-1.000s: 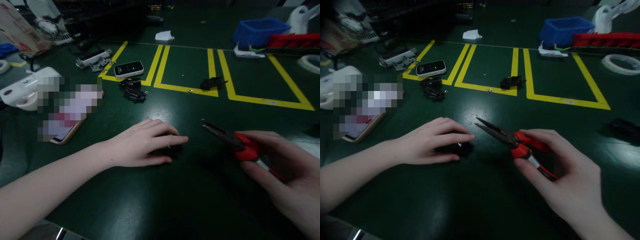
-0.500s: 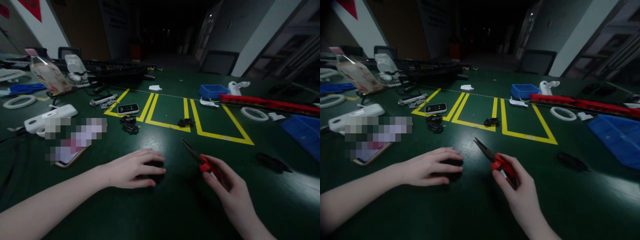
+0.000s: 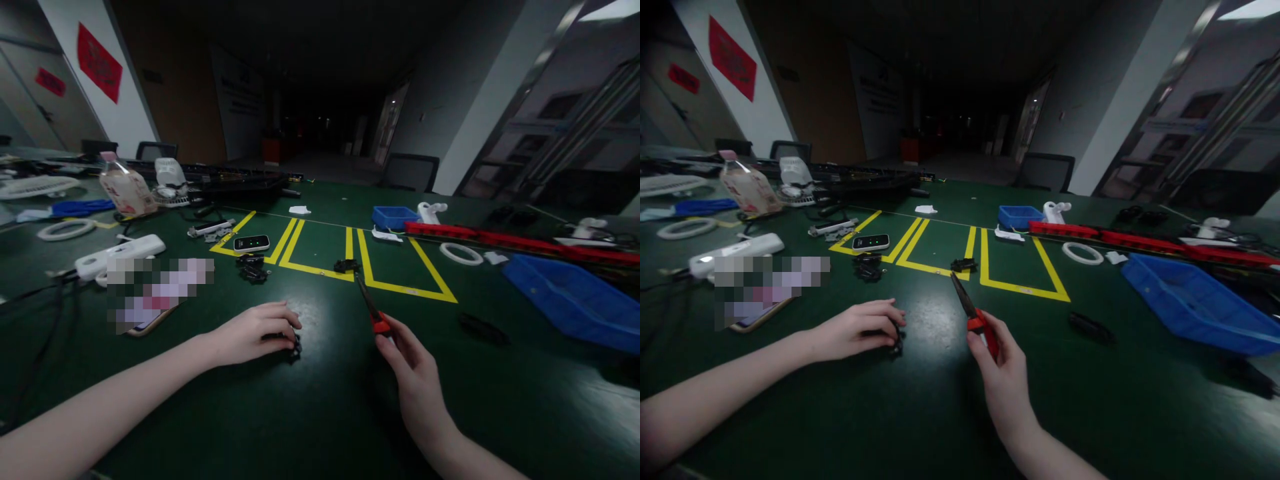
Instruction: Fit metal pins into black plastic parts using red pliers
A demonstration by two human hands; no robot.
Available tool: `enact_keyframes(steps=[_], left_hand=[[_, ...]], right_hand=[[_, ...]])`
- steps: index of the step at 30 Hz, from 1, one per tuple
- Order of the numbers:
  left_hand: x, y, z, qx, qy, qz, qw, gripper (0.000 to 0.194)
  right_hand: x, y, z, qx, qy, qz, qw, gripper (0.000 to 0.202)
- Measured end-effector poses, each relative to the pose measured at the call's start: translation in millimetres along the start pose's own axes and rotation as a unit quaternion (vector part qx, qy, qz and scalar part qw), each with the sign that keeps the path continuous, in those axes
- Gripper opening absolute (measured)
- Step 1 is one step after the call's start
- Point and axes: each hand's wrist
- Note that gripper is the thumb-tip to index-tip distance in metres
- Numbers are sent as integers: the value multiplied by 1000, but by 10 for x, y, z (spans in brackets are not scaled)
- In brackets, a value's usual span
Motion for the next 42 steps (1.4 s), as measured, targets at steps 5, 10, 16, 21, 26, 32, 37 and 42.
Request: enact_keyframes(steps=[5, 10, 16, 21, 26, 32, 37, 42], left_hand=[[37, -39, 84, 31, 15, 11, 999, 12], [56, -68, 87, 25, 15, 1, 1000, 14], [58, -74, 64, 19, 21, 1, 1000, 14], [57, -57, 111, 29, 28, 10, 999, 14], [62, -56, 113, 46, 19, 7, 999, 12], [52, -80, 53, 63, 5, 1, 998, 14], [30, -33, 122, 70, 34, -9, 997, 14], [18, 6, 248, 77, 75, -8, 994, 15]], right_hand=[[28, 11, 17, 26, -7, -2, 1000, 53], [23, -1, 23, 51, -17, -3, 999, 55], [17, -1, 37, 54, -21, -5, 998, 56], [-17, -21, 1, 42, -21, 5, 999, 58], [-66, -60, -26, 20, -11, 11, 1000, 57], [-46, -33, -18, -6, 1, -4, 1000, 52], [-7, -5, -32, -14, 18, -18, 1000, 46], [14, 16, -29, -24, 40, -42, 998, 44]])
Point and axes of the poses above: each hand's wrist, its own x-axis towards the middle knuckle, its own y-axis out of the back of the hand, z = x × y, and after that the axes turned 3 degrees about x, right-handed
